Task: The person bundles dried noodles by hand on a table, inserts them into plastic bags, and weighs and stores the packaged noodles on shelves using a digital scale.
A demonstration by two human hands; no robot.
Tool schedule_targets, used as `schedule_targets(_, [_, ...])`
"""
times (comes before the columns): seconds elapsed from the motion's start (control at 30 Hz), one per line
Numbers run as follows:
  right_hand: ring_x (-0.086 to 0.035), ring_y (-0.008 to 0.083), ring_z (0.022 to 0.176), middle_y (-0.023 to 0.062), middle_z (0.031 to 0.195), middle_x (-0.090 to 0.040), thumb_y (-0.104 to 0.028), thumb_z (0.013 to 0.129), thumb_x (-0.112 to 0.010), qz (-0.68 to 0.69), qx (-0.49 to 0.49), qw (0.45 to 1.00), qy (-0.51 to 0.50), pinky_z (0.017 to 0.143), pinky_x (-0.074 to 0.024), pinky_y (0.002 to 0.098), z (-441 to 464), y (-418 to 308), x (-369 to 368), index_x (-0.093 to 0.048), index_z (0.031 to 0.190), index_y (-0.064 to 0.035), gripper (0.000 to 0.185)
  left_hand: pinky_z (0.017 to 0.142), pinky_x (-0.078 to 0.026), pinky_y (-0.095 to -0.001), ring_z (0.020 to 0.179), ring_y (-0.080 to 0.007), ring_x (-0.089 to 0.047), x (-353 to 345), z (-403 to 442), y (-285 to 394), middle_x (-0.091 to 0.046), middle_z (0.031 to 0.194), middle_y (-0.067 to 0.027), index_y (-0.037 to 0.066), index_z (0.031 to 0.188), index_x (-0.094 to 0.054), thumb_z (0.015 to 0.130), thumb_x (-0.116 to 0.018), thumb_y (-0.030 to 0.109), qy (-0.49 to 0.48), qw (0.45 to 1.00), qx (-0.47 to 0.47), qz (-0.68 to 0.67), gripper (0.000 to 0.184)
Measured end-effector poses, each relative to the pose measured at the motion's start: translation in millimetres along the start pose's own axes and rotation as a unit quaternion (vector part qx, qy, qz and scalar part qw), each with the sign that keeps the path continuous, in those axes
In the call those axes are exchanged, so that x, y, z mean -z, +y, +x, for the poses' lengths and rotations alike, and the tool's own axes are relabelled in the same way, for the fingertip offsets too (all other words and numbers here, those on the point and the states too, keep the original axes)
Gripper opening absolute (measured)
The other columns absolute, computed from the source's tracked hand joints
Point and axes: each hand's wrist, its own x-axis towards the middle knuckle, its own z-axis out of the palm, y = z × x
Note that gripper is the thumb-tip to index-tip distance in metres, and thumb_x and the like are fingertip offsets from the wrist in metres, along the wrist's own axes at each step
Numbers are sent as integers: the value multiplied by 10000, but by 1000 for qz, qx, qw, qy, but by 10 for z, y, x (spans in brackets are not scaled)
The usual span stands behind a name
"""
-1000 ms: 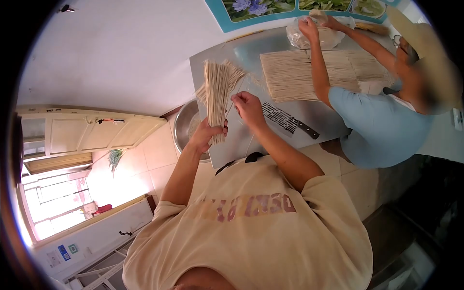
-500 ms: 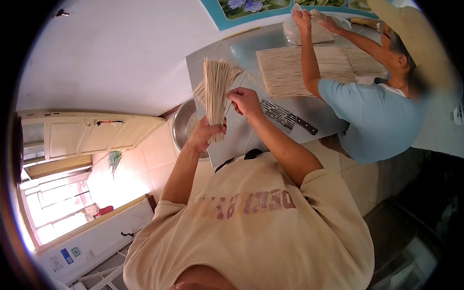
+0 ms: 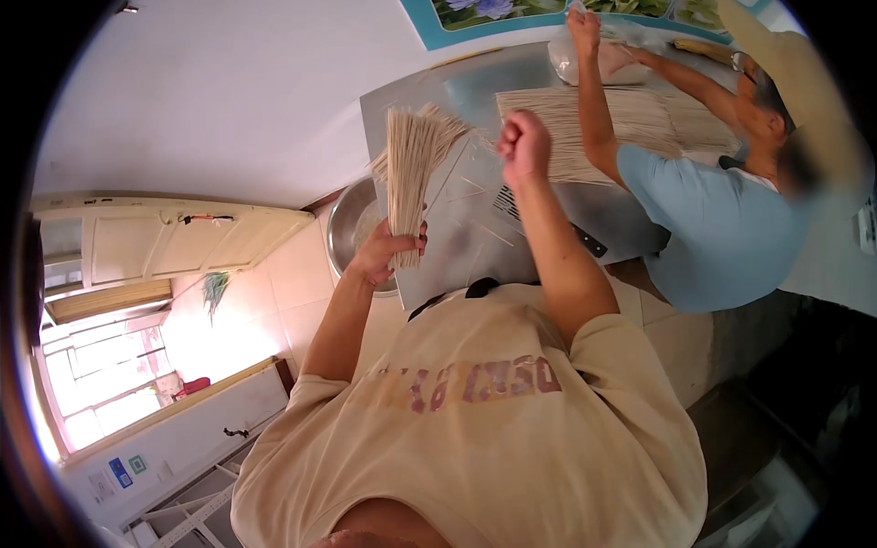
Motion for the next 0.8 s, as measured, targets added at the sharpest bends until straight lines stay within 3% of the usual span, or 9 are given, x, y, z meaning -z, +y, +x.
schedule_targets(0.13, [-434, 94, 486, -34, 602, -453, -182, 906, -601, -121, -93, 983, -102, 454, -363, 266, 28, -84, 398, -492, 721, -130, 221, 755, -506, -334, 867, -170, -606, -48, -61, 111, -602, 979, -41, 50, 1279, -520, 784, -679, -72, -17, 995, -8, -95, 534])
schedule_targets(0.17, [-517, 104, 555, -17, 658, -522, -229, 923, -614, -323, -145, 925, -135, 493, -412, 271, 46, 15, 545, -538, 775, -116, 201, 755, -506, -334, 867, -170, -606, -40, -52, 105, -602, 979, -41, 50, 1279, -520, 784, -679, -72, -15, 995, -10, -96, 534])
schedule_targets(0.2, [-600, 114, 624, 0, 714, -592, -276, 940, -627, -511, -190, 823, -161, 533, -460, 276, 24, 94, 634, -585, 829, -101, 211, 764, -505, -336, 879, -172, -607, -27, -42, 90, -603, 992, -42, 52, 1313, -500, 789, -671, -77, -31, 991, -13, -129, 566])
schedule_targets(0.33, [-662, 119, 828, 18, 919, -672, -386, 956, -651, -492, -175, 842, -137, 648, -511, 274, -414, 451, 416, -633, 1035, -86, 311, 780, -509, -341, 900, -180, -615, -87, 20, 148, -611, 1005, -51, 55, 1331, -492, 800, -658, -76, -62, 984, -16, -167, 572])
schedule_targets(0.4, [-657, 132, 916, 30, 1028, -671, -416, 963, -644, -249, -229, 915, -220, 704, -507, 261, -586, 468, 171, -628, 1108, -66, 379, 777, -512, -342, 897, -183, -621, -119, 69, 134, -614, 1006, -54, 55, 1313, -509, 800, -660, -68, -65, 983, -11, -170, 549])
schedule_targets(0.43, [-657, 132, 916, 30, 1028, -671, -416, 963, -644, -249, -228, 916, -218, 704, -507, 261, -655, 477, 57, -628, 1108, -66, 379, 775, -516, -343, 894, -186, -626, -128, 89, 147, -617, 1006, -58, 54, 1296, -525, 799, -661, -60, -69, 983, -11, -172, 527])
schedule_targets(0.6, [-632, 123, 884, 18, 992, -656, -195, 881, -745, -356, -133, 876, -295, 756, -516, 285, -743, 528, -55, -593, 1143, -51, 335, 769, -528, -335, 868, -186, -637, -161, 157, 151, -635, 979, -50, 43, 1187, -598, 792, -670, -49, -59, 992, -22, -112, 412])
schedule_targets(0.7, [-624, 125, 886, 16, 979, -648, -71, 827, -745, -331, -142, 892, -273, 756, -522, 294, -742, 566, -55, -572, 1164, -50, 380, 772, -526, -330, 871, -181, -640, -168, 174, 173, -643, 972, -48, 38, 1167, -610, 788, -681, -41, -51, 995, -27, -86, 394])
schedule_targets(0.8, [-619, 126, 884, 22, 997, -645, -48, 832, -705, -291, -137, 911, -259, 759, -524, 297, -816, 644, -87, -563, 1174, -48, 371, 779, -518, -324, 885, -174, -633, -153, 184, 151, -645, 976, -47, 34, 1169, -612, 783, -683, -46, -43, 996, -32, -65, 400])
